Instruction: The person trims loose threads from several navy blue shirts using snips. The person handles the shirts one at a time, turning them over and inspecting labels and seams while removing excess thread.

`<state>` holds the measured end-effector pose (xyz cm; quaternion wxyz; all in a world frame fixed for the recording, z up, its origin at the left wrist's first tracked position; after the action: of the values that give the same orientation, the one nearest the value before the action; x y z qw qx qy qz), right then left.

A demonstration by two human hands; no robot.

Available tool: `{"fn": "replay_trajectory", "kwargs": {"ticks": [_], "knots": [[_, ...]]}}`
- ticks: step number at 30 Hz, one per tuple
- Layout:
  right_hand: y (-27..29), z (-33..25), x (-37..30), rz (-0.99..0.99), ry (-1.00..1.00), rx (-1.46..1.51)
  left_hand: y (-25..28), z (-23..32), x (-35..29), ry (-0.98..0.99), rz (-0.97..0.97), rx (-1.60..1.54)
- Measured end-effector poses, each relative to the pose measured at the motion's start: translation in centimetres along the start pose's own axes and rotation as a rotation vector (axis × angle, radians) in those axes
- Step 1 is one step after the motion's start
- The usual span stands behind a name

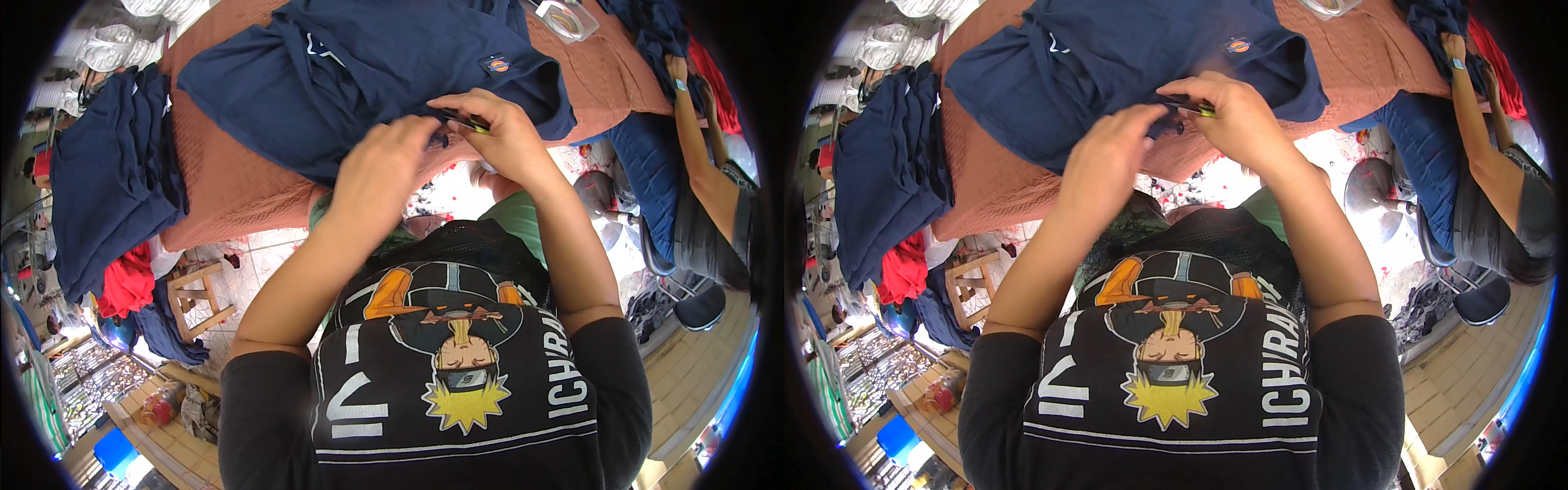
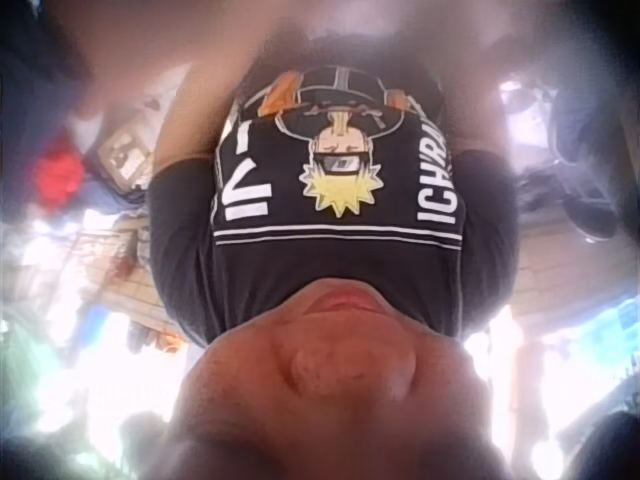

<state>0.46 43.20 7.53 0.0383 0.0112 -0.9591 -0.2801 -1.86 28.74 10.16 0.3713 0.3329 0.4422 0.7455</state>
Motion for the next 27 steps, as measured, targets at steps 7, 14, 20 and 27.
{"fn": "replay_trajectory", "kwargs": {"ticks": [7, 14, 20, 27], "knots": [[-0.6, 0.4, 0.8, -0.015, 0.038, -0.009, -1.0, -4.4, 0.3, 0.241, -0.118, -0.395], [-1.0, 0.5, 1.0, 0.030, 0.096, 0.010, -1.3, -4.4, 0.4, 0.183, -0.079, -0.301], [0.9, 0.0, -0.8, -0.034, 0.055, 0.056, -0.6, -3.9, 0.3, 0.059, -0.114, -0.356], [0.7, -1.9, -0.6, -0.122, -0.153, 0.144, 1.5, -0.1, 1.9, -0.141, -0.090, 0.231]]}}
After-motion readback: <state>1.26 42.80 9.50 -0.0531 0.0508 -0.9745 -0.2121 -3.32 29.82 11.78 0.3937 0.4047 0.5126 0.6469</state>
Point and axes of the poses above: each hand's wrist, its own x-axis towards the middle knuckle, its own y-axis out of the back of the hand, z = x × y, the point moved 7 cm from there along x, towards the middle knuckle, and after that the axes turned 11 degrees about -z, right-handed, at the moved point
